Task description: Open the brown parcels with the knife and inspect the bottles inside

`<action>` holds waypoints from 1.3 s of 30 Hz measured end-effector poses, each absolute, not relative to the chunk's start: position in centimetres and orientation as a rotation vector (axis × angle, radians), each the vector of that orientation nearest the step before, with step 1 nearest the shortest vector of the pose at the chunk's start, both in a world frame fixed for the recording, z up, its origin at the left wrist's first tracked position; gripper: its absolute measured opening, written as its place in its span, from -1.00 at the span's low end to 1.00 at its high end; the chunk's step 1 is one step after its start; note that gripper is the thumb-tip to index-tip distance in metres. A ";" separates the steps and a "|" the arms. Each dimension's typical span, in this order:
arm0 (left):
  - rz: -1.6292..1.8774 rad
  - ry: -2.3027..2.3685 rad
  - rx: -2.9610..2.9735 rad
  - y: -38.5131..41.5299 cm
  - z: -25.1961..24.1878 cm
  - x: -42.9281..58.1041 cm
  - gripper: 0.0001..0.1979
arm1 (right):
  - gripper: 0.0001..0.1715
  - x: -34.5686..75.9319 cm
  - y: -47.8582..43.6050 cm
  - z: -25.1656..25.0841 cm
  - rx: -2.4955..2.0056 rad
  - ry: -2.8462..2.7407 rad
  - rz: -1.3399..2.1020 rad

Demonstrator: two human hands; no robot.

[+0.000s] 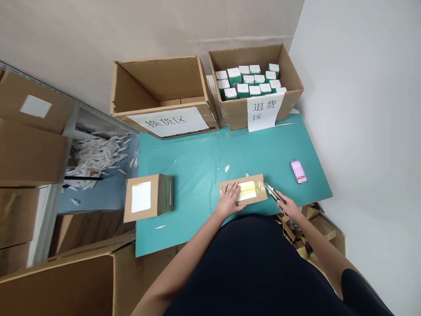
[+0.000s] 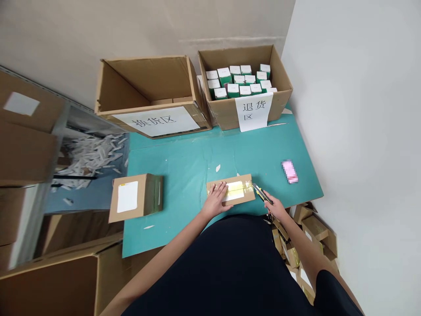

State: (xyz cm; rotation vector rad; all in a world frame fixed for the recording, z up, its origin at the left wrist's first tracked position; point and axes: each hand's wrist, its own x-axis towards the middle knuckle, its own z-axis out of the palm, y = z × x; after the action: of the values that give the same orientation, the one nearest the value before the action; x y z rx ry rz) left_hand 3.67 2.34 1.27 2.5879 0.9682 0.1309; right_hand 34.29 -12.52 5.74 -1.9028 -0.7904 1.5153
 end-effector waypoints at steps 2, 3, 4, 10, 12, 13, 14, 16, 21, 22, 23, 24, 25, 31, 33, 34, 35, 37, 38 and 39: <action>0.132 0.964 2.588 2.3 1.3 3.7 -0.01 | -0.02 34.1 -12.8 5.6 -1.900 -0.780 1.517; 0.135 0.964 2.587 2.3 1.3 3.7 -0.01 | -0.02 34.0 -12.9 5.5 -1.902 -0.777 1.514; 0.140 0.965 2.586 2.3 1.3 3.7 -0.01 | -0.03 34.0 -13.0 5.5 -1.905 -0.778 1.508; 0.155 0.957 2.580 2.3 1.3 3.6 -0.02 | -0.14 34.7 -13.4 5.7 -1.944 -0.822 1.506; 0.156 0.953 2.583 2.4 1.3 3.6 -0.02 | -0.15 34.9 -13.5 6.1 -1.950 -0.835 1.522; 0.154 0.952 2.585 2.4 1.3 3.6 -0.01 | -0.14 35.0 -13.6 6.2 -1.950 -0.842 1.530; 0.150 0.952 2.585 2.4 1.3 3.7 -0.01 | -0.14 35.0 -13.7 6.4 -1.946 -0.848 1.536; 0.140 0.957 2.581 2.4 1.3 3.7 -0.01 | -0.13 35.0 -13.8 6.7 -1.935 -0.857 1.544; 0.113 0.951 2.579 2.6 1.6 3.7 -0.01 | -0.12 35.0 -14.4 7.0 -1.907 -0.877 1.607; 0.112 0.943 2.581 2.6 1.6 3.7 -0.01 | -0.11 35.0 -14.5 7.1 -1.901 -0.869 1.613; 0.113 0.935 2.583 2.7 1.7 3.6 -0.02 | -0.11 35.1 -14.5 7.2 -1.899 -0.854 1.609; 0.118 0.930 2.585 2.7 1.8 3.6 -0.02 | -0.10 35.3 -14.5 7.3 -1.903 -0.838 1.594; 0.123 0.929 2.585 2.8 1.8 3.6 -0.03 | -0.10 35.5 -14.4 7.4 -1.910 -0.822 1.570; 0.140 0.932 2.588 2.5 1.8 3.5 -0.03 | -0.06 36.5 -12.9 8.0 -1.939 -0.758 1.405; 0.146 0.934 2.589 2.5 1.8 3.5 -0.02 | -0.07 36.4 -12.1 7.8 -1.932 -0.766 1.405; 0.144 0.933 2.590 2.5 1.8 3.4 -0.02 | -0.07 36.3 -11.6 7.6 -1.922 -0.772 1.415; 0.138 0.931 2.591 2.5 1.8 3.4 -0.02 | -0.08 36.1 -11.2 7.3 -1.912 -0.776 1.424; 0.116 0.924 2.593 2.6 1.9 3.4 -0.02 | -0.08 35.8 -10.4 6.9 -1.897 -0.784 1.444; 0.105 0.920 2.595 2.6 1.9 3.4 -0.02 | -0.08 35.7 -10.1 6.8 -1.893 -0.787 1.455; 0.097 0.918 2.596 2.6 2.0 3.4 -0.03 | -0.08 35.6 -9.8 6.7 -1.892 -0.788 1.468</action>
State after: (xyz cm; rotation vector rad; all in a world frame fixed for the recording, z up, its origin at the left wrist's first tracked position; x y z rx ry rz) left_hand 3.41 2.57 1.97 2.5962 0.9180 0.0970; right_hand 35.58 -9.81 6.67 -1.8922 -0.7882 1.4678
